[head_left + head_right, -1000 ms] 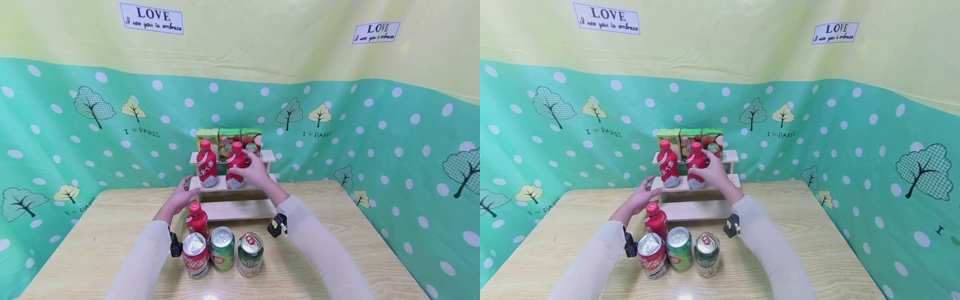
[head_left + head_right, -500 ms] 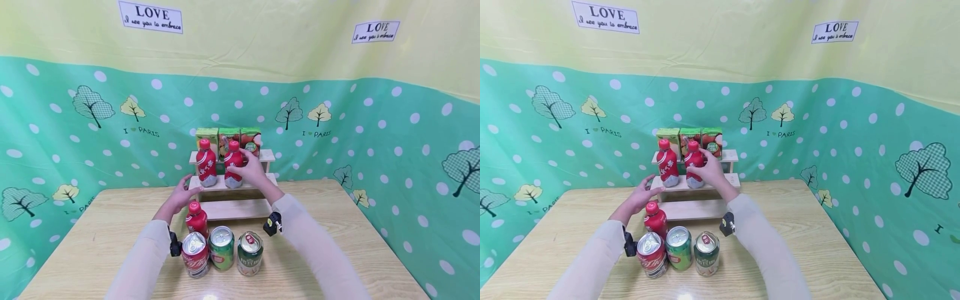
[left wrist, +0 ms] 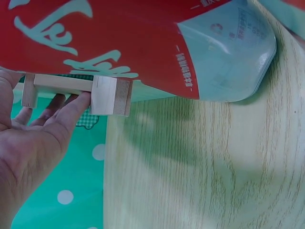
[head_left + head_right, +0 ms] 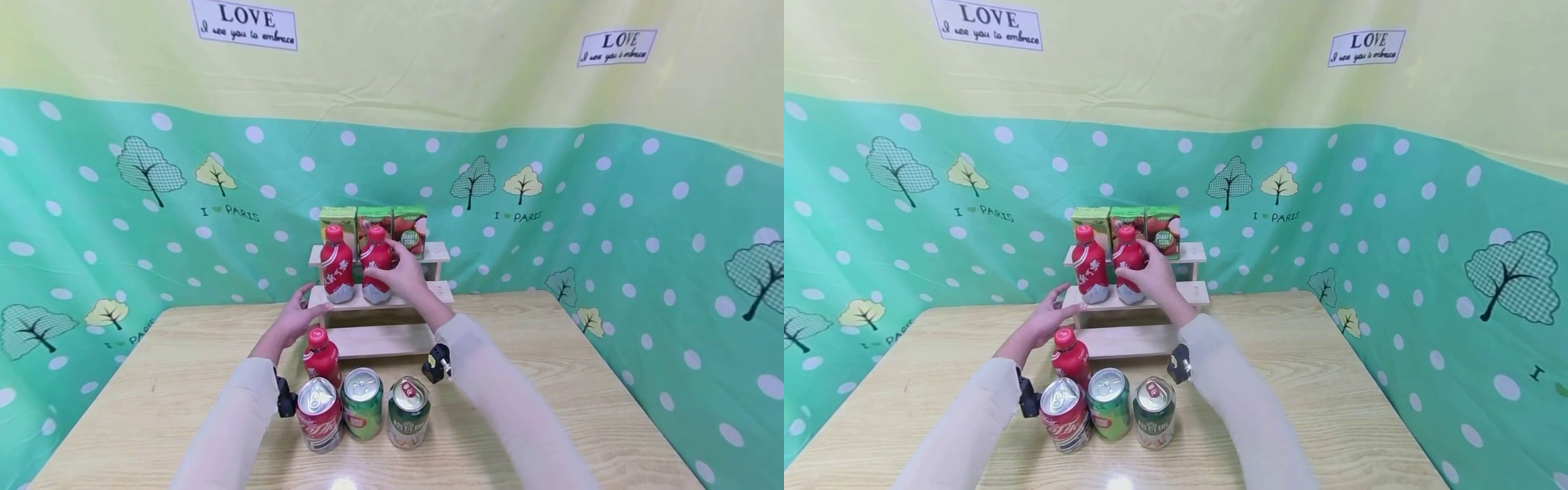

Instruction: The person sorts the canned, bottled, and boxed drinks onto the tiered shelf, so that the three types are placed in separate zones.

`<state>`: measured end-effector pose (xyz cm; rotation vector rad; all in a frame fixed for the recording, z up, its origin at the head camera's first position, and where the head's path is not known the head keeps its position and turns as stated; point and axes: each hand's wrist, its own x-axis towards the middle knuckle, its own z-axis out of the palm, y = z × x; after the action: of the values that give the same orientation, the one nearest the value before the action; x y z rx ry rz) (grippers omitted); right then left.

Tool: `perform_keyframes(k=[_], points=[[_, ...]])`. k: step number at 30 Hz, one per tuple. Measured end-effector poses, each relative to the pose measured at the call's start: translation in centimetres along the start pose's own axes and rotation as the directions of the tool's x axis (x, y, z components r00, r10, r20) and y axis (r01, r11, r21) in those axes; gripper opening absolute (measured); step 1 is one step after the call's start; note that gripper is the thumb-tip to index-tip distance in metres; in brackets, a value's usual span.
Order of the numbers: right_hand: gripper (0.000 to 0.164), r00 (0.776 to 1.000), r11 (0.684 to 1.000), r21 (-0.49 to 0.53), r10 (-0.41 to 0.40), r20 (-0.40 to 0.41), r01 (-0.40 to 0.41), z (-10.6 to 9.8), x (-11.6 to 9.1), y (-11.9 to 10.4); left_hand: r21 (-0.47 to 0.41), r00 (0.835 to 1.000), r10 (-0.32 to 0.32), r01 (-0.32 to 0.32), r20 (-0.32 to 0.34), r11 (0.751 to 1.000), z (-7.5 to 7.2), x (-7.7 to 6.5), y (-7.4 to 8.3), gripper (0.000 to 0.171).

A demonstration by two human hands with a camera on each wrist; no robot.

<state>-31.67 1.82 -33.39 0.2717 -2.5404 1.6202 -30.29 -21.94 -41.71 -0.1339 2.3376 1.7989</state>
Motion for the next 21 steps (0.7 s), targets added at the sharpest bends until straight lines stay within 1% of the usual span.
perform_keyframes(k=[4, 10, 16, 21], points=[[0.075, 1.000, 1.000, 0.006, -0.004, -0.007, 0.004, 0.11, -0.13, -0.08, -0.019, 1.000, 0.000, 0.000, 0.007, 1.000, 0.05, -0.08, 0.07, 0.085], [0.075, 1.000, 1.000, -0.009, -0.020, -0.012, 0.020, 0.22, -0.05, -0.09, -0.008, 1.000, -0.002, 0.002, 0.006, 1.000, 0.08, -0.31, 0.22, 0.085], [0.075, 1.000, 1.000, -0.007, -0.015, -0.016, 0.015, 0.25, -0.03, -0.16, -0.007, 1.000, 0.003, -0.003, 0.006, 1.000, -0.05, -0.10, 0.15, 0.086], [0.075, 1.000, 1.000, -0.006, -0.009, -0.002, 0.009, 0.19, 0.00, -0.17, 0.001, 1.000, 0.001, -0.001, 0.004, 1.000, -0.07, 0.07, 0.07, 0.086]])
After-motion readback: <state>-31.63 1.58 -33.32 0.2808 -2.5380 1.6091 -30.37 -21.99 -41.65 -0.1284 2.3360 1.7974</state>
